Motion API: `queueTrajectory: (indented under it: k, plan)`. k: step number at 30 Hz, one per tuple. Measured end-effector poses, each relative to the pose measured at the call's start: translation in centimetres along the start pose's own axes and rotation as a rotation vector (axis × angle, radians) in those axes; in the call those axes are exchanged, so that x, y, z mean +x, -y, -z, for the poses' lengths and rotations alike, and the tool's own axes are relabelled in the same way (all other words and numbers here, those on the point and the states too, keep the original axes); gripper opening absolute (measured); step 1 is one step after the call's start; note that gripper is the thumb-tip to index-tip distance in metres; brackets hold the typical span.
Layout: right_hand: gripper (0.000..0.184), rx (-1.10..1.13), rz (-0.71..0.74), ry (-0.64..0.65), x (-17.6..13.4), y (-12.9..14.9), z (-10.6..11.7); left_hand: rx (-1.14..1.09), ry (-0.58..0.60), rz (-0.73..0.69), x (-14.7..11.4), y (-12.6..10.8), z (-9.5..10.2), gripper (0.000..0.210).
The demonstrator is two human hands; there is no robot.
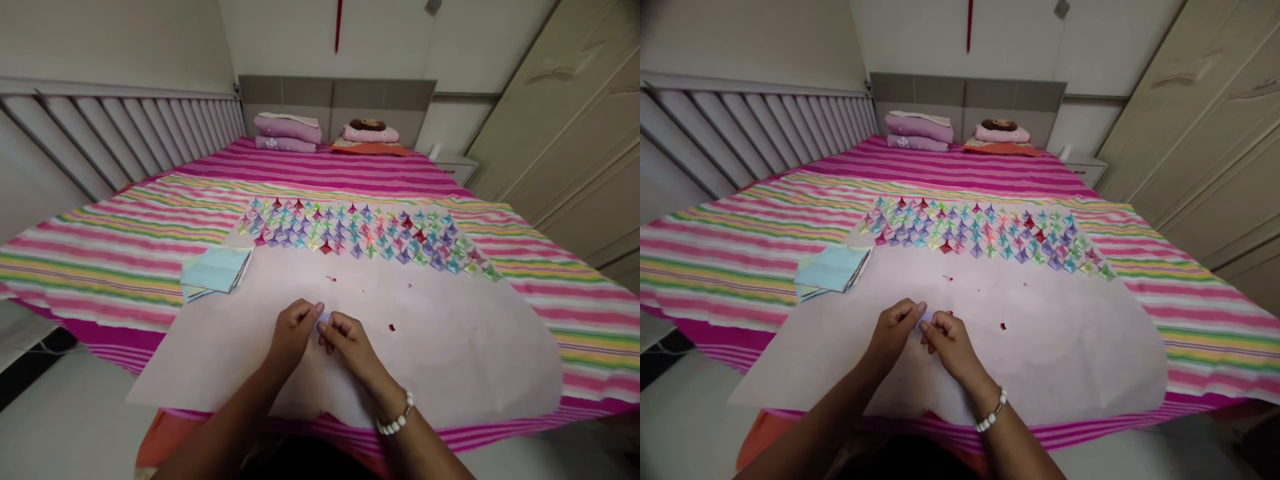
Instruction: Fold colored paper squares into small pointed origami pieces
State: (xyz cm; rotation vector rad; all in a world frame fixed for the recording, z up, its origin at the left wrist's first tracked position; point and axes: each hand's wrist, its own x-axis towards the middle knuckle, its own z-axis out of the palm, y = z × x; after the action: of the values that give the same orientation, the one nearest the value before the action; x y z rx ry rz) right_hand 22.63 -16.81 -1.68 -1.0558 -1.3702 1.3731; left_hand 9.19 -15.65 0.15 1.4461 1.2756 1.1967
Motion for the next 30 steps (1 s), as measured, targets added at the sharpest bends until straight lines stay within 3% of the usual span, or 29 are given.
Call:
queueTrajectory:
  k: [8,12,16,21,25,30]
  plan:
    - [0.042,-0.002,-0.001,-0.025,1.6,0.1,0.1,-0.089,0.080,0.127,1.4,-0.2,0.1,0.028]
    - [0.044,0.018,0.003,-0.035,3.3,0.3,0.3,-0.115,0.097,0.095,3.1,-0.2,0.5,0.031]
    - [0.042,0.008,0.024,-0.007,5.7,0.4,0.4,-0.124,0.148,0.163,5.4,0.1,1.1,0.033]
    - [0.040,-0.011,0.069,-0.032,9.5,0.9,0.5,-0.139,0.099,-0.023,9.2,-0.3,1.7,0.033]
    - [0.039,-0.005,0.109,-0.060,12.7,1.3,0.5,-0.162,0.094,-0.041,12.0,-0.3,2.3,0.027]
    - [0.039,-0.016,0.119,-0.040,15.6,1.0,0.2,-0.202,0.082,-0.056,14.4,1.4,3.3,0.028]
